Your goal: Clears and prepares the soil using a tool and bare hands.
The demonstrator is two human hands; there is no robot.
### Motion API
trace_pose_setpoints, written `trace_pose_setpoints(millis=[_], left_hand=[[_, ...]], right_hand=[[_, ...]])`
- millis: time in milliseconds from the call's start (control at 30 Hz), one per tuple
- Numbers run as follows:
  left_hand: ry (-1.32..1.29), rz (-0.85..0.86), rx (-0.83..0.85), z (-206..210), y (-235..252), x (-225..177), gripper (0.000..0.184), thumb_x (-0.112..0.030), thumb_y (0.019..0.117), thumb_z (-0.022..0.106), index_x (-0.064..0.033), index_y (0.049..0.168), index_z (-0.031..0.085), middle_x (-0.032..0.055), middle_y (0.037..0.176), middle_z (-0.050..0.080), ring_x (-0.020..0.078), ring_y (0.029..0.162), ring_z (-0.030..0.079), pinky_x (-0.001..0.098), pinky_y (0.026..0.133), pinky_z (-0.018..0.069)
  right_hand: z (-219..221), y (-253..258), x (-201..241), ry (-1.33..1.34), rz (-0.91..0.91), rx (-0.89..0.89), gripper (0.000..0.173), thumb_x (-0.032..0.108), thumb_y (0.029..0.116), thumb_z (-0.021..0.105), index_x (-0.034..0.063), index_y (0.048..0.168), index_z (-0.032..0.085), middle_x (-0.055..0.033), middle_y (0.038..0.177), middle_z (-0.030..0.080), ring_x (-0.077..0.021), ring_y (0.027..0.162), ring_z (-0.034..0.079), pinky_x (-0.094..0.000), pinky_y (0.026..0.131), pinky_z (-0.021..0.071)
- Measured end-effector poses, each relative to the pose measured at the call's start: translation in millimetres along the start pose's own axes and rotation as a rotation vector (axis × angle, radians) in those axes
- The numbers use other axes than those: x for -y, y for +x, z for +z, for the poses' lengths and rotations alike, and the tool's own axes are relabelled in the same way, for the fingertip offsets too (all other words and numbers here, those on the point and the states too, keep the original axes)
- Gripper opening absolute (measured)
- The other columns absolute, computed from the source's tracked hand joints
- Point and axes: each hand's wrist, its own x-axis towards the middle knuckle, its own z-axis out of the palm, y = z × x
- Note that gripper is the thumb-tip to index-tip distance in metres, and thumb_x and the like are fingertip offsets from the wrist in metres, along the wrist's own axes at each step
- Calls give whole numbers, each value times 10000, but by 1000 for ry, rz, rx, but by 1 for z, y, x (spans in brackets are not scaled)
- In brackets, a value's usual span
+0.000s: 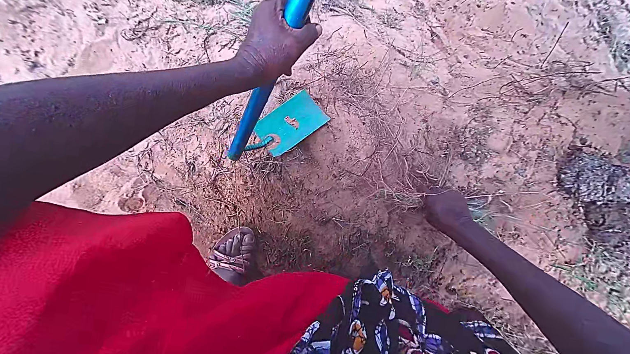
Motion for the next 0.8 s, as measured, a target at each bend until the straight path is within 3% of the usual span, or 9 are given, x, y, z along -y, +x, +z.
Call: trace_pose_setpoints(millis=[100, 267, 333, 433, 567, 667, 700, 733, 800], left_hand=[[-107, -9, -79, -26, -3, 15, 125, -180, 975, 613, -67, 995, 565, -64, 633, 494, 43, 428, 485, 241, 439, 490], [-194, -42, -166, -62, -8, 33, 52, -107, 970, 588, -92, 951, 541, -93, 564, 460, 34, 379, 456, 224, 388, 469], [-186, -35, -159, -63, -9, 34, 52, -107, 963, 584, -96, 935, 542, -96, 555, 457, 30, 379, 458, 219, 389, 469], [-175, -26, -120, -60, -8, 32, 59, -120, 972, 594, -73, 968, 557, -80, 580, 478, 31, 395, 477, 214, 402, 480], [-202, 11, -138, -59, -12, 39, 66, -127, 951, 600, -98, 920, 550, -90, 546, 478, 28, 383, 481, 212, 391, 472], [-250, 17, -184, -63, -15, 45, 111, -113, 964, 598, -131, 877, 531, -116, 518, 472, 17, 370, 470, 204, 378, 460], [-259, 11, -201, -65, -15, 47, 118, -109, 964, 593, -137, 869, 529, -122, 514, 470, 15, 369, 469, 205, 377, 461], [-266, 2, -213, -67, -15, 48, 114, -108, 958, 584, -146, 869, 525, -128, 512, 468, 12, 369, 469, 204, 378, 463], [-275, -6, -223, -68, -14, 50, 103, -103, 955, 584, -147, 882, 528, -128, 515, 475, 14, 371, 472, 206, 376, 465]], right_hand=[[-2, 0, -15, 33, 27, -167, 415, 24, 940, 614, 117, 1339, 683, -229, 1243, 688, -489, 1254, 565, -644, 959, 467], [-36, 21, 19, 117, -166, -612, 339, -114, 792, 677, 28, 1085, 770, -169, 1419, 630, -556, 1288, 501, -736, 938, 399], [-51, 45, 44, 125, -291, -716, 276, -114, 804, 678, -7, 1047, 754, -195, 1444, 611, -587, 1320, 484, -744, 968, 395], [-77, 98, 82, 112, -384, -715, 307, -81, 865, 644, -14, 1155, 718, -226, 1454, 585, -565, 1362, 458, -715, 1034, 394], [-121, 165, 115, 103, -268, -496, 885, -76, 773, 759, 81, 1567, 402, -198, 1663, 326, -540, 1507, 260, -747, 1085, 324], [-144, 197, 116, 145, -197, -379, 1127, 91, 735, 880, 136, 1644, 215, -210, 1672, 301, -536, 1543, 172, -806, 1100, 251], [-154, 205, 116, 177, -157, -324, 1165, 137, 756, 889, 153, 1665, 159, -206, 1704, 218, -543, 1553, 111, -832, 1089, 221], [-160, 212, 113, 214, -100, -272, 1183, 166, 767, 884, 189, 1673, 123, -194, 1723, 156, -550, 1551, 104, -848, 1068, 230], [-160, 221, 102, 305, -13, -171, 1174, 228, 810, 870, 179, 1676, 79, -264, 1677, 234, -582, 1483, 278, -817, 1013, 364]])
